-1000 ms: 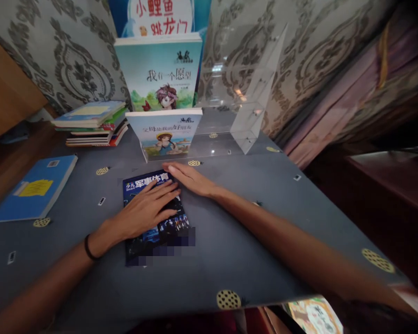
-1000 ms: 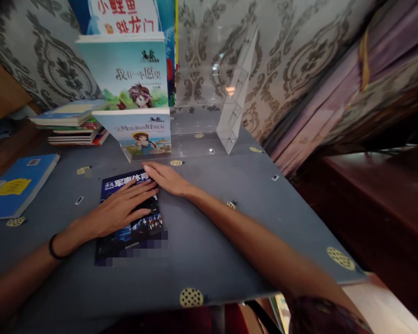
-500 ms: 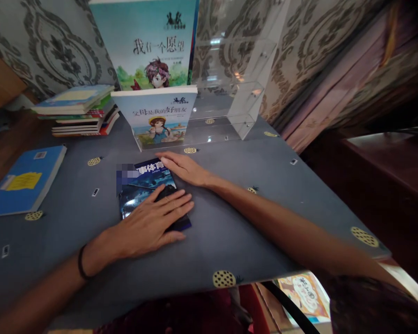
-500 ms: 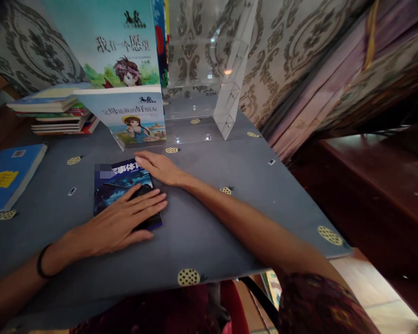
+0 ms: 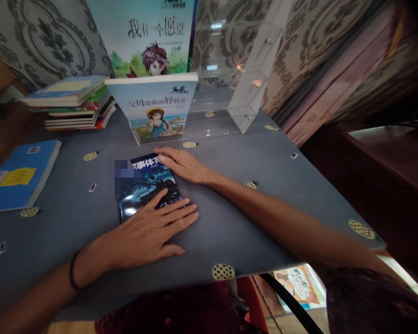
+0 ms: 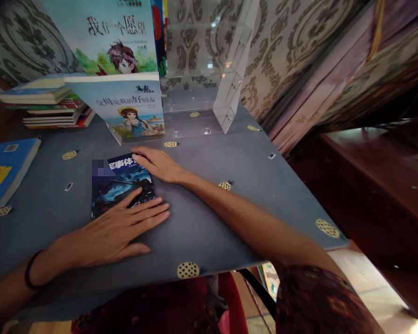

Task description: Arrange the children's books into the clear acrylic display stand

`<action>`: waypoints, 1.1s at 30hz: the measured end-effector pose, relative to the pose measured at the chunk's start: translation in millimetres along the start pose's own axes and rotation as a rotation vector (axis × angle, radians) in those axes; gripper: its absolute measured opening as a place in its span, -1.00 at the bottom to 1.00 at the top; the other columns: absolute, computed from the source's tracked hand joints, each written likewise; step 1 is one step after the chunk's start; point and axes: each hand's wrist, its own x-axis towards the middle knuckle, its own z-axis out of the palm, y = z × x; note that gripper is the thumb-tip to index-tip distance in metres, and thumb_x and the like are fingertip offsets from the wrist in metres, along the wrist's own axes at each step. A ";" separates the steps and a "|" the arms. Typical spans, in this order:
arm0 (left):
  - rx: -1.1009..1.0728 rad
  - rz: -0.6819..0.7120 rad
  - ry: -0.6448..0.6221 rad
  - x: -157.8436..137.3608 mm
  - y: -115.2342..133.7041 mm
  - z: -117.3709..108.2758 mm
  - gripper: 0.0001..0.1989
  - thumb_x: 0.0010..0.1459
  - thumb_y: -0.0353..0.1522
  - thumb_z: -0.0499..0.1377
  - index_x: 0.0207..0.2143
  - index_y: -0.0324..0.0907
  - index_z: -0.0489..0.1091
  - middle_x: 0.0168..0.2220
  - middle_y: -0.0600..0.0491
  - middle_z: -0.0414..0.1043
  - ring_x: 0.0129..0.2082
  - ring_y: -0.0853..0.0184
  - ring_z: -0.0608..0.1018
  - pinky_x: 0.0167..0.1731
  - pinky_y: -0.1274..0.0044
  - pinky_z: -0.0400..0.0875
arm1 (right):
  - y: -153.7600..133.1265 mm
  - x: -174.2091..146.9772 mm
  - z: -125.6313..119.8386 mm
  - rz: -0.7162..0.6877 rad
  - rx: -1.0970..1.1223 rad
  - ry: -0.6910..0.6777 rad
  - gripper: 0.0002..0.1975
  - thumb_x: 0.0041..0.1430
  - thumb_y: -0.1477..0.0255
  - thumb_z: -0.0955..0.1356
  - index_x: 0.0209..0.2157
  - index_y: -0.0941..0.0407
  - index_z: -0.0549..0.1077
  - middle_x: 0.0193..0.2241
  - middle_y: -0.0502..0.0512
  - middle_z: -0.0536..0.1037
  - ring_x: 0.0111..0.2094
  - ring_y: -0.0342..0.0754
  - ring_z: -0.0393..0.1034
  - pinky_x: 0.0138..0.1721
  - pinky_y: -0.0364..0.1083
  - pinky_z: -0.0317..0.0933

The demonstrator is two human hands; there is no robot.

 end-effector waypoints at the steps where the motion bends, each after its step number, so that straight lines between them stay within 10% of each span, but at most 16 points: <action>1: 0.001 0.005 0.004 -0.6 1.2 1.2 -0.35 0.40 -0.04 -0.07 0.42 -0.04 -0.11 0.39 0.02 0.10 0.40 0.23 0.14 0.40 0.17 -0.30 | 0.1 -0.2 0.4 -0.003 -0.008 0.000 -0.45 0.45 0.08 0.07 0.21 0.08 0.36 0.22 0.14 0.42 0.24 0.05 0.29 0.27 0.11 0.11; 21: -0.084 -0.057 0.163 -19.6 13.2 3.7 -0.44 0.40 -0.06 -0.05 0.30 -0.17 0.20 0.30 -0.07 0.29 0.33 0.20 0.29 0.39 0.18 -0.04 | -5.9 -6.7 9.1 -0.089 -0.335 -0.081 -0.53 0.46 0.22 0.14 0.23 0.15 0.32 0.30 0.33 0.28 0.31 0.12 0.17 0.29 0.26 0.04; 28: -0.062 -0.497 0.622 -38.7 -12.0 -5.1 -0.65 0.42 -0.34 -0.08 0.16 -0.15 0.32 -0.01 -0.08 0.51 0.02 0.20 0.52 0.09 0.26 0.44 | -42.0 -20.8 32.8 -0.144 -0.450 -0.141 -0.49 0.38 0.33 0.26 0.29 0.21 0.25 0.31 0.39 0.25 0.39 0.19 -0.01 0.33 0.33 -0.04; 33: 0.049 -0.619 0.586 -44.7 -38.4 19.4 -0.57 0.37 -0.40 -0.08 0.25 -0.16 0.19 0.23 -0.14 0.33 0.26 0.12 0.33 0.23 0.12 0.29 | -71.9 -27.8 49.2 -0.123 -0.497 -0.223 -0.36 0.36 0.23 0.28 0.30 0.37 0.22 0.32 0.46 0.21 0.40 0.21 -0.07 0.38 0.27 -0.10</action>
